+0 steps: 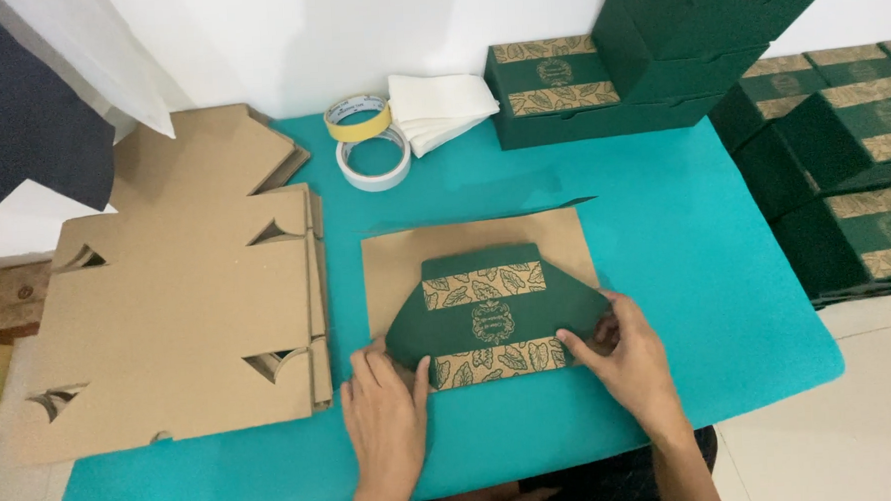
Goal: The person assembles a cardboard box by folding the pre-cut flaps and tucking them into slots to form the structure. They then place a white tissue paper inside the box and close it with a decorative green lid.
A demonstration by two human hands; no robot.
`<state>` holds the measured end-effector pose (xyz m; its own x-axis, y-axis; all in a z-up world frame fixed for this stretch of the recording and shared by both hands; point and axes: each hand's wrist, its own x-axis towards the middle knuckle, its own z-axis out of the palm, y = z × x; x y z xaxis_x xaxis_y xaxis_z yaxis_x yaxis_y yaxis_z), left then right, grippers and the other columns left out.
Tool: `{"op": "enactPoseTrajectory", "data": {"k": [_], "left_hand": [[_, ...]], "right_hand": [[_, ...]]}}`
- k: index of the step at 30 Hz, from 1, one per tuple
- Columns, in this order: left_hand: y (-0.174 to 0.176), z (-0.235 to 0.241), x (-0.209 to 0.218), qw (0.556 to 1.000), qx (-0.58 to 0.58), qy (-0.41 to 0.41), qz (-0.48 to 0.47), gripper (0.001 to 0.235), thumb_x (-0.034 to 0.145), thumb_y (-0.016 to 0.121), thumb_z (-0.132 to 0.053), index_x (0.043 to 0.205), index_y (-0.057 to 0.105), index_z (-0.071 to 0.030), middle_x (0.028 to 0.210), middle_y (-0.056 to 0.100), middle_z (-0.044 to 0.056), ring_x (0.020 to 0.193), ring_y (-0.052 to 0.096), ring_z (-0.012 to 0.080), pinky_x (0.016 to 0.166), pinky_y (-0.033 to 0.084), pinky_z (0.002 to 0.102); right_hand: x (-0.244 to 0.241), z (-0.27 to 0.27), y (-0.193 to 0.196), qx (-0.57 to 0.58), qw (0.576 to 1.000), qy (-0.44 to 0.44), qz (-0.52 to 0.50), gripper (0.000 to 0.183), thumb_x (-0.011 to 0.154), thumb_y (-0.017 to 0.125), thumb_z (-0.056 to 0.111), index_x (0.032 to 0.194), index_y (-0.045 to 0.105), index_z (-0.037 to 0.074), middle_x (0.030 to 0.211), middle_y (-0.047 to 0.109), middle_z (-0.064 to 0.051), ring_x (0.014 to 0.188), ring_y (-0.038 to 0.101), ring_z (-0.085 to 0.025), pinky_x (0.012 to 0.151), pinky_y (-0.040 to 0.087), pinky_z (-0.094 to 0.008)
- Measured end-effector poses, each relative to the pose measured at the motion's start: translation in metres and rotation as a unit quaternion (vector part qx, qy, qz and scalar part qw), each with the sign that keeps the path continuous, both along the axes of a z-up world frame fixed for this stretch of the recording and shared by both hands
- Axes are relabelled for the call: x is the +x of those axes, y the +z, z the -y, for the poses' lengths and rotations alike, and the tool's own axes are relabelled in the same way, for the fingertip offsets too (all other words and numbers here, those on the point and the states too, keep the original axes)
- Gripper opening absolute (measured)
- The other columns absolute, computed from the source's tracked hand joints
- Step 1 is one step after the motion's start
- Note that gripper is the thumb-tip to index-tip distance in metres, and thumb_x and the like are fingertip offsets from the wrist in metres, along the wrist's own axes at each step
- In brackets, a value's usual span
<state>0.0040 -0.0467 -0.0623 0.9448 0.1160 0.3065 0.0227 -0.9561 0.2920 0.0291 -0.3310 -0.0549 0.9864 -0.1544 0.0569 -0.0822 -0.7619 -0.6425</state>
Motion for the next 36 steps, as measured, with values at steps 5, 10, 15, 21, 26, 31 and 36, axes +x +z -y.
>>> {"op": "enactPoseTrajectory", "data": {"k": [5,10,15,21,26,31,36], "left_hand": [[-0.002,0.003,-0.003,0.996,0.036,0.0,0.078,0.063,0.084,0.075,-0.041,0.129,0.053,-0.004,0.111,0.054,0.013,0.102,0.057,0.0256,0.077,0.046,0.037],[0.012,0.005,-0.004,0.939,0.196,-0.253,0.129,0.047,0.096,0.047,-0.018,0.143,0.05,-0.017,0.127,0.057,0.004,0.115,0.054,0.0204,0.097,0.044,0.039],[0.025,0.001,-0.001,0.891,0.206,-0.377,0.148,0.032,0.099,0.05,-0.016,0.13,0.054,-0.017,0.113,0.055,0.006,0.1,0.053,0.0234,0.085,0.046,0.037],[0.014,-0.003,-0.003,0.906,0.14,-0.395,0.057,0.041,0.095,0.051,-0.016,0.136,0.056,-0.015,0.124,0.053,0.008,0.11,0.051,0.0284,0.09,0.044,0.048],[0.008,-0.006,-0.008,0.917,0.097,-0.386,0.022,0.043,0.096,0.051,-0.012,0.138,0.056,-0.012,0.124,0.052,0.01,0.114,0.05,0.0279,0.093,0.042,0.053],[0.014,-0.014,-0.012,0.922,0.103,-0.368,0.053,0.048,0.089,0.055,-0.009,0.136,0.06,-0.014,0.124,0.057,0.012,0.123,0.05,0.026,0.099,0.038,0.054],[0.019,-0.021,-0.016,0.924,0.102,-0.363,0.058,0.055,0.081,0.059,-0.008,0.135,0.06,-0.016,0.134,0.054,0.011,0.126,0.049,0.0253,0.095,0.038,0.055]], "right_hand": [[-0.007,-0.019,0.019,-0.013,0.999,0.024,0.036,0.074,0.083,0.073,0.031,0.146,0.04,0.009,0.121,0.046,-0.009,0.091,0.052,-0.02,0.084,0.053,-0.038],[-0.014,-0.035,0.025,-0.161,0.967,0.062,0.187,0.055,0.085,0.074,0.025,0.135,0.055,0.016,0.128,0.051,-0.011,0.116,0.052,-0.029,0.096,0.04,-0.041],[-0.017,-0.055,0.016,-0.175,0.969,0.093,0.146,0.032,0.094,0.055,0.009,0.123,0.061,0.02,0.105,0.059,-0.002,0.095,0.058,-0.022,0.085,0.043,-0.039],[-0.023,-0.079,0.006,-0.126,0.987,0.046,0.091,0.057,0.089,0.056,0.046,0.134,0.046,0.012,0.114,0.055,-0.006,0.103,0.053,-0.026,0.089,0.042,-0.044],[-0.022,-0.073,-0.006,-0.172,0.98,0.018,0.095,0.101,0.074,0.062,0.073,0.147,0.038,0.008,0.126,0.052,-0.007,0.115,0.051,-0.026,0.097,0.039,-0.045],[-0.018,-0.056,-0.005,-0.126,0.99,-0.026,0.06,0.096,0.065,0.075,0.067,0.137,0.043,0.012,0.135,0.048,-0.006,0.116,0.05,-0.024,0.09,0.034,-0.046],[-0.02,-0.021,-0.005,-0.141,0.988,-0.055,0.042,0.098,0.063,0.071,0.07,0.137,0.042,0.013,0.133,0.047,-0.007,0.12,0.046,-0.028,0.09,0.032,-0.046]]}}
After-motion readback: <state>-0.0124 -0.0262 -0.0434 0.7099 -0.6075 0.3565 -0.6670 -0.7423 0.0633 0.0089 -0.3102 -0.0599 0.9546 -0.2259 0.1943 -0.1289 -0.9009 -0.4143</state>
